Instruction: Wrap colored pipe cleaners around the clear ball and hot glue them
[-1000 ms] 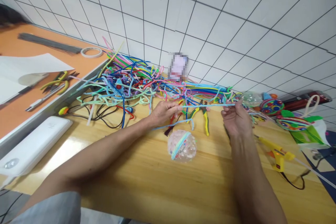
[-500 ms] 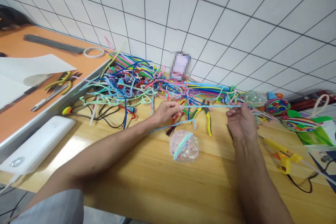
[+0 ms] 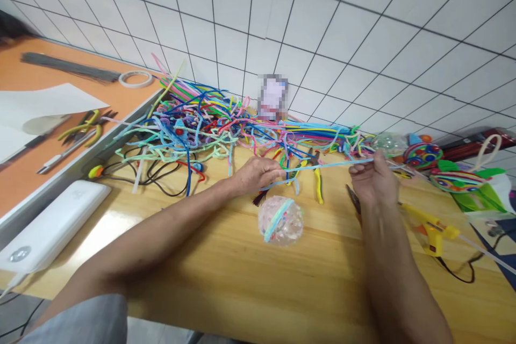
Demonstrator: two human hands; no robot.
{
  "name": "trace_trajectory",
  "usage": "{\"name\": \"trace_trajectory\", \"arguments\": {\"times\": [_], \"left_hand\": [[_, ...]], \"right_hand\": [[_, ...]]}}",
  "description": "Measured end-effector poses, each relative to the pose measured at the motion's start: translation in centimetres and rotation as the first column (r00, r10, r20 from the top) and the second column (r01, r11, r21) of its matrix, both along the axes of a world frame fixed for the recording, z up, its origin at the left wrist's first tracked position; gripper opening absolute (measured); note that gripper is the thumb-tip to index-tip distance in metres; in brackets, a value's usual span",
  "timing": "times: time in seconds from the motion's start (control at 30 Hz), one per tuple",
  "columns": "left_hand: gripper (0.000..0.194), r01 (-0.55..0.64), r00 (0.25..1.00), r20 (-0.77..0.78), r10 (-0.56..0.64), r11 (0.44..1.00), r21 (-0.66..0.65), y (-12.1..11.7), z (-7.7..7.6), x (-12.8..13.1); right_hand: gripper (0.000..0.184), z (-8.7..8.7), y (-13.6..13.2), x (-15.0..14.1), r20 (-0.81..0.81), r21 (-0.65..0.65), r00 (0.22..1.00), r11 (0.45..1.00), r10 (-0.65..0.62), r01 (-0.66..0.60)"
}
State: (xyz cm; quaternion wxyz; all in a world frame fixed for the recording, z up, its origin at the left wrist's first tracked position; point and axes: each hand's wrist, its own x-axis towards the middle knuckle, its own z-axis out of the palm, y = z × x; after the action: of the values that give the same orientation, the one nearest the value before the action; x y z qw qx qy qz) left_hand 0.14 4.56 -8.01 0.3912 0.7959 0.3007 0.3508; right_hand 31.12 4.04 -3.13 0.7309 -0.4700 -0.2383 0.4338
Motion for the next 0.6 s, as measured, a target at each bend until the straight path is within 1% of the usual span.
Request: {"name": "trace_trajectory", "arguments": {"times": [0.07, 0.13, 0.2, 0.3, 0.33, 0.4, 0.47, 0.5, 0.53, 0.57, 0.6], "left_hand": [[0.047, 0.007, 1.000, 0.004, -0.007, 1.000, -0.003, 0.2, 0.2, -0.2], [0.046, 0.001, 1.000, -0.014, -0.001, 1.000, -0.006, 0.3, 0.3, -0.3], [0.044, -0.003, 0.999, -0.035, 0.003, 1.000, 0.008, 0.4, 0.2, -0.3], [0.041, 0.002, 0.999, -0.047, 0.001, 0.999, 0.052, 0.5, -0.1, -0.3], [0.041, -0.008, 0.999, -0.050, 0.011, 0.998, 0.061, 0.5, -0.1, -0.3], [0.041, -0.060, 0.997, -0.050, 0.064, 0.995, 0.074, 0.4, -0.1, -0.2], [0.041, -0.132, 0.990, -0.035, 0.134, 0.988, 0.076, 0.2, 0.3, -0.1], [0.041, -0.162, 0.986, -0.025, 0.164, 0.984, 0.074, -0.1, 0.7, -0.1], [0.042, -0.183, 0.983, -0.021, 0.185, 0.981, 0.071, -0.3, 1.2, 0.0], [0.044, -0.202, 0.979, -0.018, 0.204, 0.977, 0.074, -0.6, 1.8, -0.1], [0.046, -0.215, 0.976, -0.018, 0.217, 0.973, 0.082, -1.0, 2.4, -0.1]], "right_hand": [[0.034, 0.4, 0.0, -0.1, -0.066, 0.005, 0.997, 1.000, 0.030, -0.030], [0.034, 0.8, -0.1, -0.3, -0.077, 0.012, 0.997, 1.000, 0.025, -0.024], [0.034, 0.9, -0.2, -0.4, -0.040, 0.027, 0.999, 0.999, -0.021, 0.022], [0.032, 0.5, -0.3, -0.5, 0.041, 0.054, 0.995, 0.995, -0.086, 0.084], [0.032, 0.3, -0.2, -0.5, 0.059, 0.053, 0.994, 0.994, -0.095, 0.092], [0.035, 0.0, 0.0, -0.6, 0.063, 0.012, 0.996, 0.998, -0.065, 0.064], [0.043, -0.1, 0.2, -0.6, 0.053, -0.043, 0.999, 0.999, -0.006, 0.009], [0.048, 0.1, 0.2, -0.6, 0.058, -0.057, 0.998, 0.998, 0.017, -0.014], [0.050, 0.3, -0.1, -0.6, 0.078, -0.048, 0.997, 0.999, 0.012, -0.009], [0.047, 0.7, -0.6, -0.7, 0.116, -0.008, 0.993, 0.999, -0.033, 0.034], [0.038, 1.2, -1.4, -1.0, 0.169, 0.052, 0.981, 0.994, -0.099, 0.091]]}}
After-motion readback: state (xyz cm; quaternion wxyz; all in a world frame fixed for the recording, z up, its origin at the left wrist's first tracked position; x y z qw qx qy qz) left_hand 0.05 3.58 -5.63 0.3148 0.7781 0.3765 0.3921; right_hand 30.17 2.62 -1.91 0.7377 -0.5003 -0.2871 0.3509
